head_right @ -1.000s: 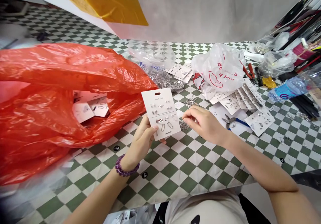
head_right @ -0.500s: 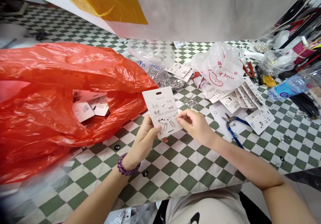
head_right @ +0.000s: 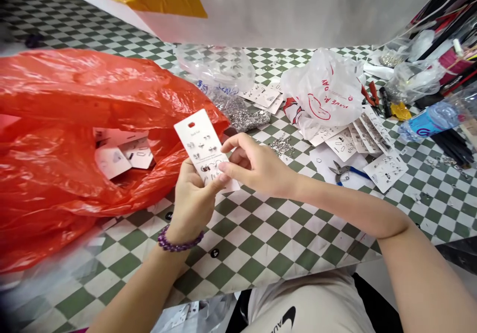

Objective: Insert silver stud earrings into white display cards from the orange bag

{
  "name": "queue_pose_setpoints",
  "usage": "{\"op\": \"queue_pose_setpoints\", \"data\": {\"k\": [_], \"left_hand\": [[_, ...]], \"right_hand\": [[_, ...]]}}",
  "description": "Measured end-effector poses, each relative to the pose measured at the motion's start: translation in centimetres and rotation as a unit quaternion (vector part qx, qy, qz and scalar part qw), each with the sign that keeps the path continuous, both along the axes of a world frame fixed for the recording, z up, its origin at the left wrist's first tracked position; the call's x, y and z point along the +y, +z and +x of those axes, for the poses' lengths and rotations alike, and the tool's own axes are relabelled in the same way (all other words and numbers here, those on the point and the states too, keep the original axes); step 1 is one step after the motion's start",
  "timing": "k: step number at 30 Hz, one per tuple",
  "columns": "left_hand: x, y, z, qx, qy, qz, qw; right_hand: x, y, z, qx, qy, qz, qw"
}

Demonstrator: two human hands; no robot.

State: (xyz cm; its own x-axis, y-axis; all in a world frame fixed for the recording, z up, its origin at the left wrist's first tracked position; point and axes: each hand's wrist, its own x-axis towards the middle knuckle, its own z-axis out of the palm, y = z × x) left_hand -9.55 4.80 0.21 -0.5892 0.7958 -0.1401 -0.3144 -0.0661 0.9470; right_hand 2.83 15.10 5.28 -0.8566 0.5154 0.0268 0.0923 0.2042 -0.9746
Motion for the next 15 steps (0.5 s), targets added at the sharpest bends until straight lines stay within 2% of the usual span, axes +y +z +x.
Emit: {"op": "queue_pose_setpoints", "data": {"k": [4, 6, 9, 12, 15], "left_hand": [[0.2, 0.3, -0.3, -0.064, -0.034, -0.005, 0.997], [0.3, 0.4, -0.5, -0.094, -0.058, -0.019, 0.994], [0.2, 0.5, -0.8, -0.117, -0.079, -0.031, 0.989], [0.2, 0.5, -0.9, -0.111, -0.077, -0.03, 0.99], [0.1, 0.6, -0.8, -0.103, -0.076, -0.024, 0.991]], "right_hand": [[1.4, 1.0, 0.9, -0.022, 0.045, 0.028, 0.998], [2.5, 1.5, 1.9, -0.022, 0.006, 0.051, 0.998], [4.3, 1.5, 3.7, -0.033, -0.095, 0.121, 0.988], [5.3, 0.5, 5.4, -0.116, -0.136, 0.244, 0.953], [5.2, -1.4, 6.3, -0.245, -0.126, 0.362, 0.89]]}}
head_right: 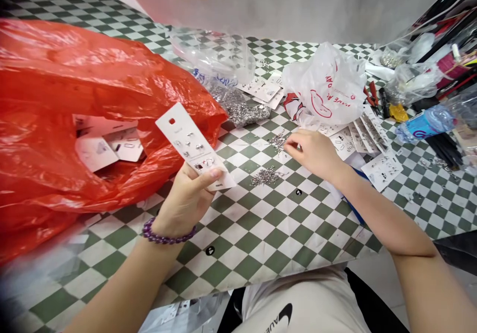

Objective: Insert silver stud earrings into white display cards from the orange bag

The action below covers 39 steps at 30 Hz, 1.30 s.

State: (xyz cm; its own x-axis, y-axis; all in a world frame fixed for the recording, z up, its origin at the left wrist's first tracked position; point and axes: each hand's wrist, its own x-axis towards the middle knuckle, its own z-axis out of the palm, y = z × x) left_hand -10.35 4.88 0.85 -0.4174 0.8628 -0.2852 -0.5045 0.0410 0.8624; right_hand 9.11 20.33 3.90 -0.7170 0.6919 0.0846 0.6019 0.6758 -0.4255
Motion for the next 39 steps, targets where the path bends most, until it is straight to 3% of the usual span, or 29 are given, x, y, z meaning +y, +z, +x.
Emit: {"op": "queue_pose_setpoints", "data": {"k": [3, 7, 10, 12, 13, 15, 18, 21, 24, 26, 31, 37, 39], "left_hand": [[0.0, 0.0, 0.2, 0.005, -0.002, 0.01, 1.0], [0.0, -0.5, 0.4, -0.009, -0.012, 0.026, 1.0], [-0.1, -1.0, 0.5, -0.035, -0.05, 0.062, 0.996], [-0.2, -1.2, 0.7, -0.065, -0.091, 0.105, 0.988], [-0.2, -1.3, 0.9, -0.079, -0.11, 0.128, 0.982], [-0.3, -1.3, 1.2, -0.095, -0.14, 0.166, 0.972], [-0.5, -1.2, 1.8, -0.093, -0.171, 0.208, 0.958], [-0.6, -1.1, 2.1, -0.098, -0.2, 0.245, 0.944], [-0.6, -1.0, 2.2, -0.12, -0.212, 0.266, 0.933], [-0.6, -1.0, 2.3, -0.13, -0.213, 0.272, 0.929], [-0.7, -0.9, 2.2, -0.124, -0.198, 0.265, 0.935], [-0.6, -0.8, 2.3, -0.127, -0.209, 0.259, 0.934], [-0.7, -0.7, 2.3, -0.119, -0.202, 0.251, 0.939]], "right_hand": [[-0.7, -1.9, 0.0, -0.109, -0.017, 0.055, 0.992], [-1.1, -3.6, -0.1, -0.139, -0.002, 0.087, 0.986], [-1.7, -3.6, 0.0, -0.057, 0.008, 0.057, 0.997], [-3.1, -2.8, -0.2, 0.081, 0.006, -0.028, 0.996], [-4.1, -2.3, -0.4, 0.164, 0.002, -0.091, 0.982], [-6.7, -1.3, -1.0, 0.307, -0.018, -0.234, 0.922], [-10.3, -0.8, -2.3, 0.412, -0.018, -0.387, 0.825], [-12.3, -1.6, -3.3, 0.477, -0.046, -0.465, 0.745], [-12.8, -2.4, -3.7, 0.495, -0.056, -0.497, 0.71], [-12.8, -2.5, -3.7, 0.496, -0.041, -0.484, 0.72], [-12.9, -1.9, -3.2, 0.493, -0.022, -0.344, 0.799], [-12.9, -2.1, -3.2, 0.474, 0.0, -0.333, 0.815], [-12.8, -2.2, -3.2, 0.472, 0.0, -0.291, 0.832]]}}
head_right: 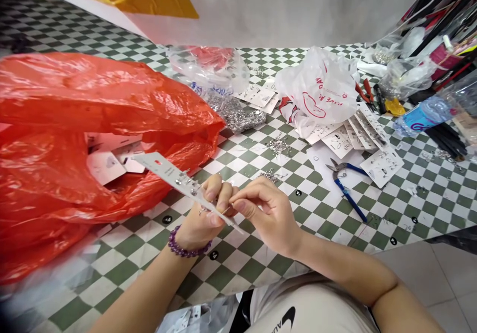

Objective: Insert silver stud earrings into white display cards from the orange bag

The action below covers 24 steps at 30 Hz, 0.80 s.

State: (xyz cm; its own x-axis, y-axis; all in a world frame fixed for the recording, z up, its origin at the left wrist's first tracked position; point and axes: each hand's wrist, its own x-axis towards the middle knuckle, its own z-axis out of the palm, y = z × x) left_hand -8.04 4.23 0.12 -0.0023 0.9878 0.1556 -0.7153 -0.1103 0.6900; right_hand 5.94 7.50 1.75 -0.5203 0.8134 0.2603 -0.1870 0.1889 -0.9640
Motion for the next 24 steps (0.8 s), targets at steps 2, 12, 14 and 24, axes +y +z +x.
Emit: {"op": "queue_pose_setpoints", "data": {"k": [2, 12, 14, 24], "left_hand": [[-0.1, 0.0, 0.0, 0.009, 0.011, -0.014, 1.0], [-0.2, 0.5, -0.2, -0.008, 0.004, -0.012, 1.0], [-0.2, 0.5, -0.3, -0.014, 0.002, -0.005, 1.0], [-0.4, 0.4, 0.4, -0.004, 0.003, -0.039, 0.999]], "right_hand": [[0.0, 0.2, 0.1, -0.007, -0.024, 0.065, 0.998], [0.3, -0.2, 0.1, 0.006, -0.005, 0.088, 0.996], [0.1, -0.4, 0.2, -0.003, 0.006, 0.044, 0.999], [0.5, 0.2, -0.7, 0.082, 0.09, -0.134, 0.983]]}}
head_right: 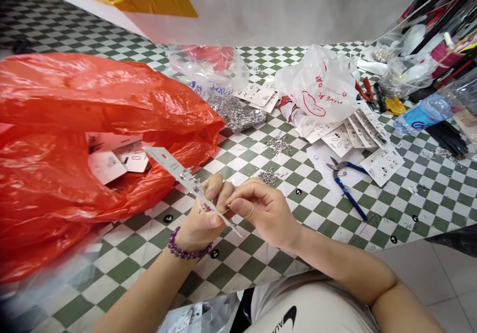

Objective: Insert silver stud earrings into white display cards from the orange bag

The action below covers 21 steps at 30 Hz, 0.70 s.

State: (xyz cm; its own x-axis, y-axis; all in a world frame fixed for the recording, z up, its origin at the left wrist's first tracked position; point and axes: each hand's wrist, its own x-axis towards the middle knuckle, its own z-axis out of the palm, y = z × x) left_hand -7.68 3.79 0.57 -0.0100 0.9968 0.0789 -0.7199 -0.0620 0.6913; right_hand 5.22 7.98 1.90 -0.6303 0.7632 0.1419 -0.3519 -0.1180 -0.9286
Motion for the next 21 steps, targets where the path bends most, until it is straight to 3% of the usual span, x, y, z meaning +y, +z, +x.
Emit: {"op": "queue_pose_setpoints", "data": {"k": [7, 15, 21], "left_hand": [[0.1, 0.4, -0.2, 0.015, 0.006, -0.012, 1.0], [0.0, 0.2, 0.2, 0.013, 0.038, -0.026, 0.999], [0.0, 0.2, 0.2, -0.016, 0.022, -0.012, 1.0]], "right_hand": [[-0.2, -0.4, -0.4, 0.044, 0.015, -0.059, 0.997], [-0.5, -1.0, -0.5, 0.047, -0.004, -0.042, 0.998], [-0.7, -1.2, -0.6, 0.06, 0.003, -0.051, 0.997]]}}
